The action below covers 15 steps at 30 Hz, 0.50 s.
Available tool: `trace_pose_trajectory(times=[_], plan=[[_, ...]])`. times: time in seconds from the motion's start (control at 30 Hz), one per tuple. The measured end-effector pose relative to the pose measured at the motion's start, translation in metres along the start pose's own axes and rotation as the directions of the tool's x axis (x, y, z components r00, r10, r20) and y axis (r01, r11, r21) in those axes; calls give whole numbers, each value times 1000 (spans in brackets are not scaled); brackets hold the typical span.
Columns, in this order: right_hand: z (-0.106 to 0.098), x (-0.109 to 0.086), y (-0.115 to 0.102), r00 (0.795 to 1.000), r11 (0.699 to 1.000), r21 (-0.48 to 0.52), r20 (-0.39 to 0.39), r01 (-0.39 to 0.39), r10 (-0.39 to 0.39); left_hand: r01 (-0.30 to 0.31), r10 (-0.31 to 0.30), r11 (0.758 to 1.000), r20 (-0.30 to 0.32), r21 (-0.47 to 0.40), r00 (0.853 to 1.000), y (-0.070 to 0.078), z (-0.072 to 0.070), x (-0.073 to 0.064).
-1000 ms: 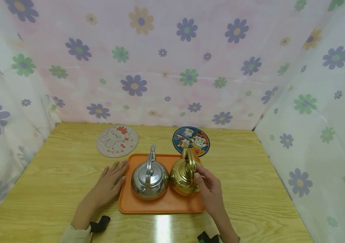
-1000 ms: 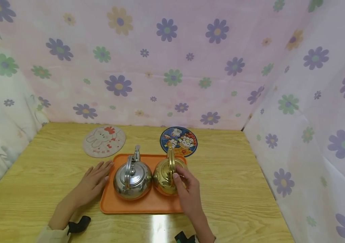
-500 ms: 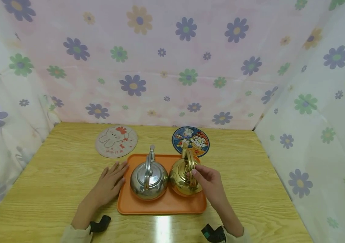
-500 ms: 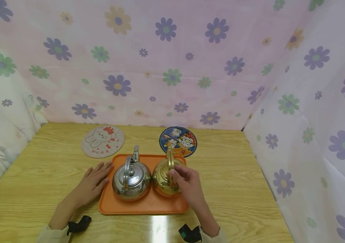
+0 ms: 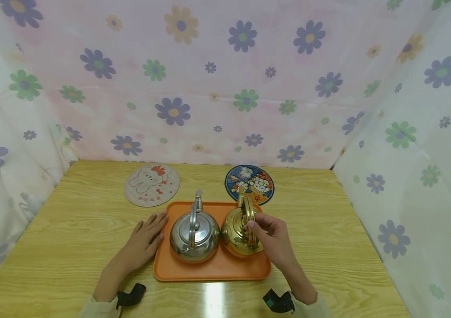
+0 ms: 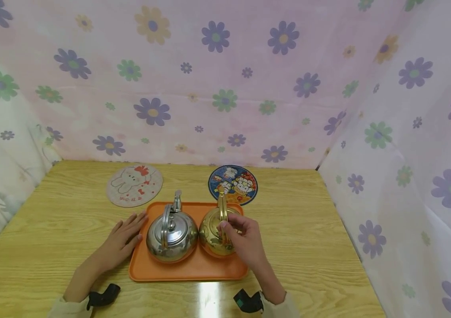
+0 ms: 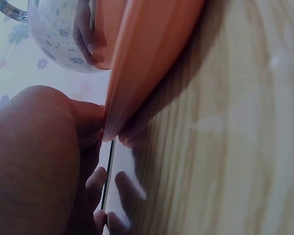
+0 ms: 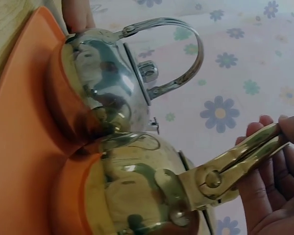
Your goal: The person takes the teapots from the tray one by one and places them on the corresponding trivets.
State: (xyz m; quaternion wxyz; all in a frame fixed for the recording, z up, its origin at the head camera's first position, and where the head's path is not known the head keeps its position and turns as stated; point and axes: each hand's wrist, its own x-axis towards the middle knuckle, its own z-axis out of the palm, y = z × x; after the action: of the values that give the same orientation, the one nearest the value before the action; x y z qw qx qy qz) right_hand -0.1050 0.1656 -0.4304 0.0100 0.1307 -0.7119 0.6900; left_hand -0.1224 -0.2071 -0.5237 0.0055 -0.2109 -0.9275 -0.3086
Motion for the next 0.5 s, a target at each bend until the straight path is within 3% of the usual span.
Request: trace_pose_trajectory(times=[0.23, 0.5], plan=[[5, 0, 11, 995, 995, 41, -41, 94, -92, -42, 41, 999, -59, -20, 997, -5, 7, 0], [9, 0, 17, 983, 981, 78, -73, 175, -169, -29, 27, 999, -71, -29, 997, -4, 9, 0]])
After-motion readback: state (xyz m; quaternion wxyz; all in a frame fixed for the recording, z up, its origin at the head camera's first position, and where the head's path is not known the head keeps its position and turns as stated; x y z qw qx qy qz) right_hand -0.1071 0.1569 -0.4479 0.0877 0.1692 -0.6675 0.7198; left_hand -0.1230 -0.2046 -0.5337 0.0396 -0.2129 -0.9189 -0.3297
